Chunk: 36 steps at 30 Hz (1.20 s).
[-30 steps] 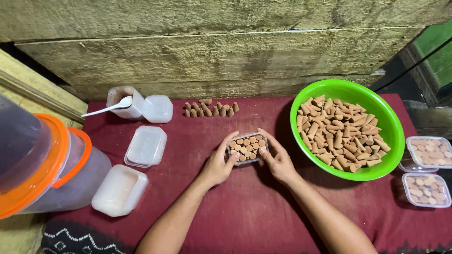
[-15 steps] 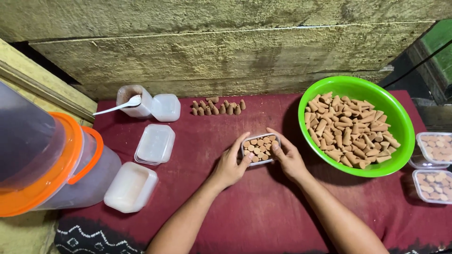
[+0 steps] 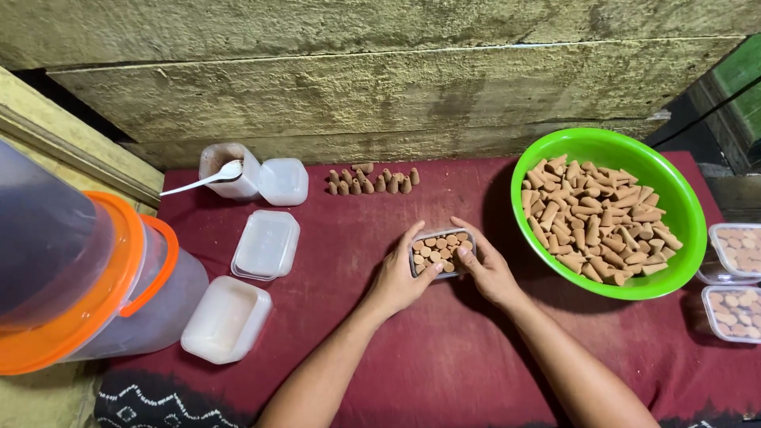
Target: Packaging incense cones from a large bowl into small plastic containers and arranging them on a table.
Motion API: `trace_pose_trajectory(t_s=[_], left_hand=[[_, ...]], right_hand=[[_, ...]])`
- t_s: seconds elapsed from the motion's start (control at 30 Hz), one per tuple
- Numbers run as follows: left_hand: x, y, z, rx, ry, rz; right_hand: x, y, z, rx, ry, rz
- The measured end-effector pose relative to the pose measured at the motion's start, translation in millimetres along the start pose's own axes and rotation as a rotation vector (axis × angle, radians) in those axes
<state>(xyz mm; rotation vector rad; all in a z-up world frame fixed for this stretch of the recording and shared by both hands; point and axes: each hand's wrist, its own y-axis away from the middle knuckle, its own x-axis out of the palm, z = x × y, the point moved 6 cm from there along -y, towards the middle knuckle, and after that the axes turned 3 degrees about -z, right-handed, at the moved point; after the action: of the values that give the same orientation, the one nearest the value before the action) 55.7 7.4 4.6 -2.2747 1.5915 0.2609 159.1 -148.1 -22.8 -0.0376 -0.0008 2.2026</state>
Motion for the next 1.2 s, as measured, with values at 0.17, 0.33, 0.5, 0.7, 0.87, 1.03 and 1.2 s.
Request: trace_pose_trajectory(t_s=[0.17, 0.33, 0.5, 0.7, 0.87, 1.03, 1.2], left_hand=[[-2, -5, 2, -0.035, -0.025, 0.02], [-1, -4, 3, -0.057, -0.058, 0.042], [-2, -2, -4, -0.039, 0.0, 0.06], [-3, -3, 4, -0.003, 0.054, 0.093], [-8, -6, 0, 0.021, 0.079, 0.092], [-15, -6, -7, 0.021, 0.112, 0.132], [-14, -8, 0, -0.006, 0.193, 0.216]], right_hand=[[4, 1, 16, 0.022, 0.188, 0.012], [5, 4, 25, 0.065, 0.134, -0.034], [9, 1, 28, 0.048, 0.025, 0.061], [-3, -4, 14, 0.03, 0.033, 0.096], [0, -3, 19, 0.036, 0.016, 0.079], [1, 0, 25, 0.042, 0.009, 0.065], [0, 0, 15, 0.031, -0.02, 0.074]])
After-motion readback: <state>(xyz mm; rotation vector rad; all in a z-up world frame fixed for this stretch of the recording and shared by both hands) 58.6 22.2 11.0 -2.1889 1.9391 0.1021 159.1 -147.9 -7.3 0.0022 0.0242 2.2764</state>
